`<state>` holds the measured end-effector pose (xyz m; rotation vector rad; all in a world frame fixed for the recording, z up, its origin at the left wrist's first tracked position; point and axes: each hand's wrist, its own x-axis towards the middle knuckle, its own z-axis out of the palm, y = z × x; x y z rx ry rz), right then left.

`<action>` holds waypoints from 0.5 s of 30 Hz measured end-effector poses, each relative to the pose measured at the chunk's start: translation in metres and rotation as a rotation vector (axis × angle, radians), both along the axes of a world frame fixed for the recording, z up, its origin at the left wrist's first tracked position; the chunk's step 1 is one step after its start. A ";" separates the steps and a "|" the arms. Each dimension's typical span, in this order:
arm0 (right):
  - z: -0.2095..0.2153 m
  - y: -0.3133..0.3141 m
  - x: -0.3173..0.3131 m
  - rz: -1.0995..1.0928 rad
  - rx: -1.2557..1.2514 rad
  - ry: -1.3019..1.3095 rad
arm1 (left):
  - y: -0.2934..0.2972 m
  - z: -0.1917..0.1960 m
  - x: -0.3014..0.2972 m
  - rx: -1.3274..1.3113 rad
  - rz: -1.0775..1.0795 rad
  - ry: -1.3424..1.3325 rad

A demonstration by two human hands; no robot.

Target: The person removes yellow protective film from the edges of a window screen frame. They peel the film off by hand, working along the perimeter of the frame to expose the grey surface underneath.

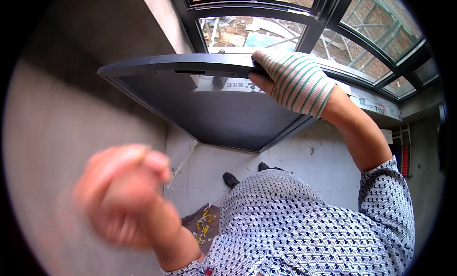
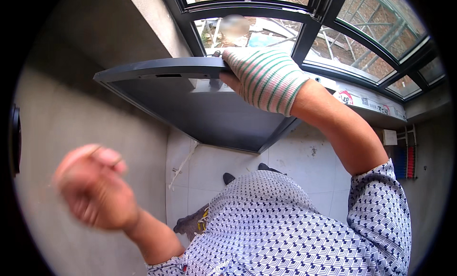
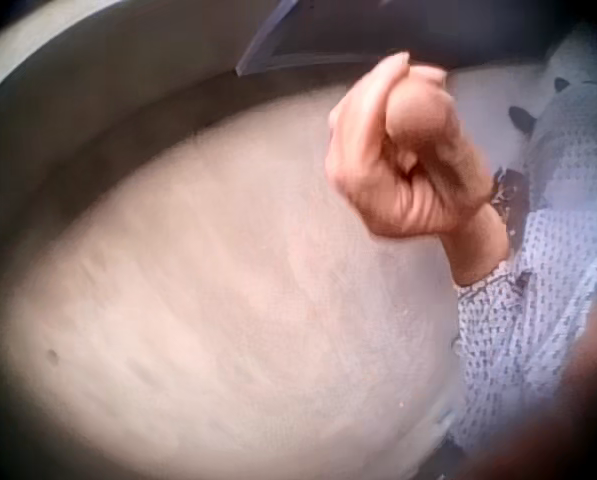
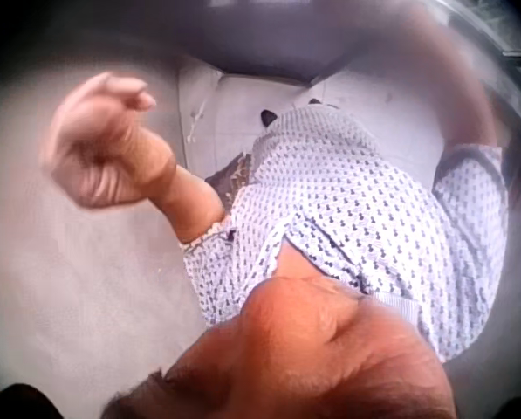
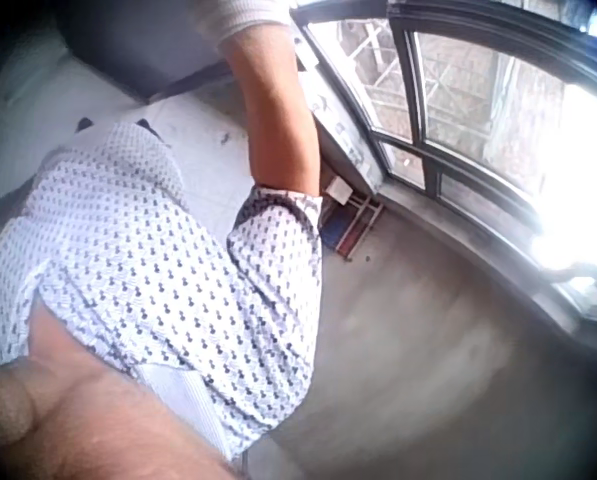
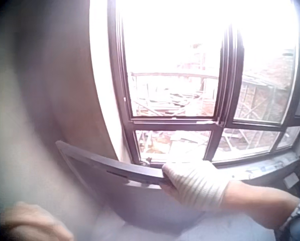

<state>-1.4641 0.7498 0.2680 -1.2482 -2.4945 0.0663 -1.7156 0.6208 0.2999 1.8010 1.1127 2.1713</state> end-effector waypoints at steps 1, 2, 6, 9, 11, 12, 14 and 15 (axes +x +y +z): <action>-0.001 0.000 0.000 0.006 0.038 -0.033 | 0.009 -0.017 0.002 -0.115 -0.029 0.052; -0.002 0.000 0.001 0.013 0.076 -0.066 | 0.018 -0.034 0.005 -0.240 -0.045 0.073; -0.005 -0.002 -0.001 -0.098 0.082 -0.269 | 0.039 -0.090 0.013 -0.615 -0.171 -0.092; -0.009 0.007 -0.013 -0.078 0.115 -0.325 | 0.051 -0.115 0.014 -0.719 -0.178 -0.074; -0.012 0.016 -0.025 -0.026 0.208 -0.289 | 0.058 -0.124 0.014 -0.801 -0.182 -0.070; -0.013 0.020 -0.028 -0.024 0.227 -0.278 | 0.061 -0.127 0.015 -0.805 -0.201 -0.078; -0.015 0.027 -0.031 -0.038 0.235 -0.289 | 0.066 -0.134 0.018 -0.816 -0.237 -0.095; -0.015 0.030 -0.030 -0.020 0.212 -0.226 | 0.069 -0.137 0.020 -0.823 -0.247 -0.104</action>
